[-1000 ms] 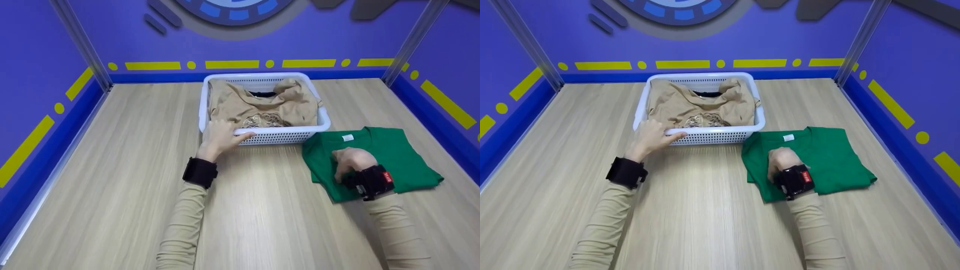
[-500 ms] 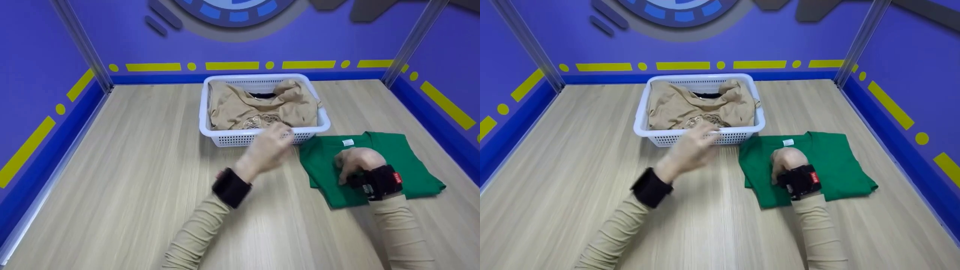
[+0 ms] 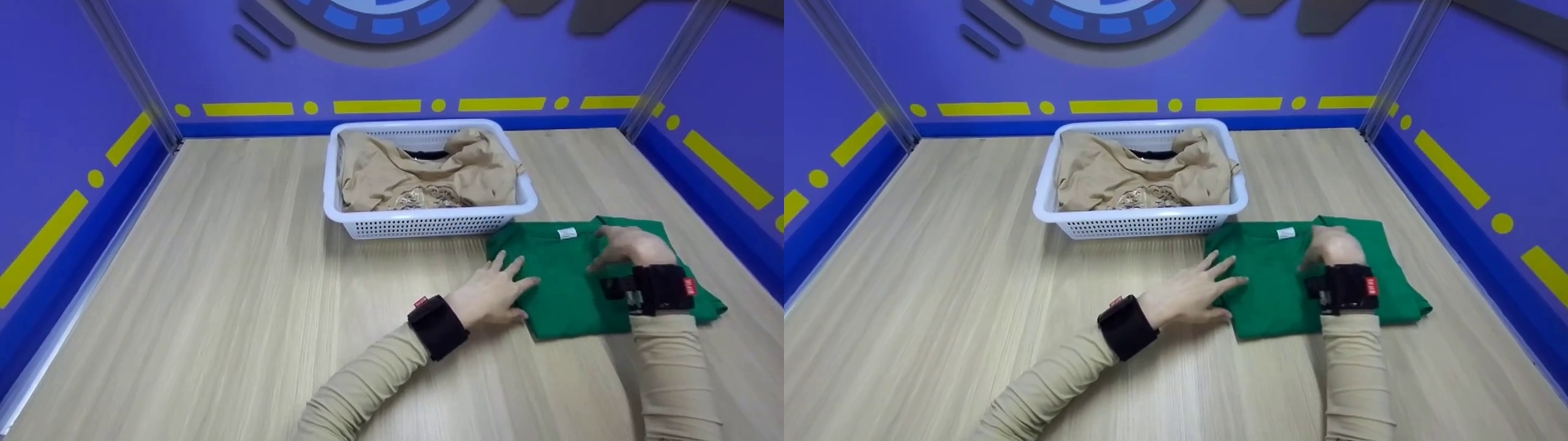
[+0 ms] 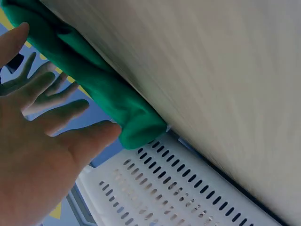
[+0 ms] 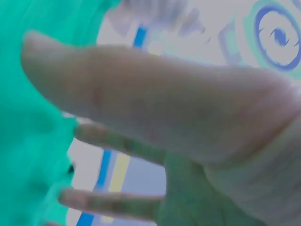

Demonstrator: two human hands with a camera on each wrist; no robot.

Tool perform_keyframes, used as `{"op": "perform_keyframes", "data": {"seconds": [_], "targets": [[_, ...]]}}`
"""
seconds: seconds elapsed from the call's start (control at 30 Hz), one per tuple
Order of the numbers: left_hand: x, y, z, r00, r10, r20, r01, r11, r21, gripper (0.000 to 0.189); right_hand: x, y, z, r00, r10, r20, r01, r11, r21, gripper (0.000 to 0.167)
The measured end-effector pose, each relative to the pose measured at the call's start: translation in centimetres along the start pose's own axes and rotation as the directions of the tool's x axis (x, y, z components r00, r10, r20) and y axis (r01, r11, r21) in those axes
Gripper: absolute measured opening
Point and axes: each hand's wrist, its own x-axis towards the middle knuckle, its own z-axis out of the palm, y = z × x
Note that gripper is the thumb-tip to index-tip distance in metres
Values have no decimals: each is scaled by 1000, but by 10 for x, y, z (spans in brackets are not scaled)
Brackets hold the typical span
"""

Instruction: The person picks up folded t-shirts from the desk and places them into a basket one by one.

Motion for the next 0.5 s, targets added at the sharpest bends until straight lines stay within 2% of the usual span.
{"op": "perform_keyframes", "data": {"seconds": [0.1, 0.2, 0.33, 0.5], "targets": [[-3, 3, -1, 997, -39, 61, 41, 999, -28, 62, 2, 21, 0, 997, 61, 56, -64, 997, 49, 100], [-4, 4, -1, 995, -57, 88, 58, 998, -9, 61, 5, 33, 1, 990, 88, 114, -99, 991, 91, 104], [-5, 5, -2, 994, -66, 88, 64, 998, 24, 60, 9, 36, 2, 989, 66, 133, -80, 992, 100, 104], [-8, 7, -4, 995, -56, 76, 54, 998, 28, 58, 9, 32, 2, 993, 26, 112, -31, 999, 39, 88]]}}
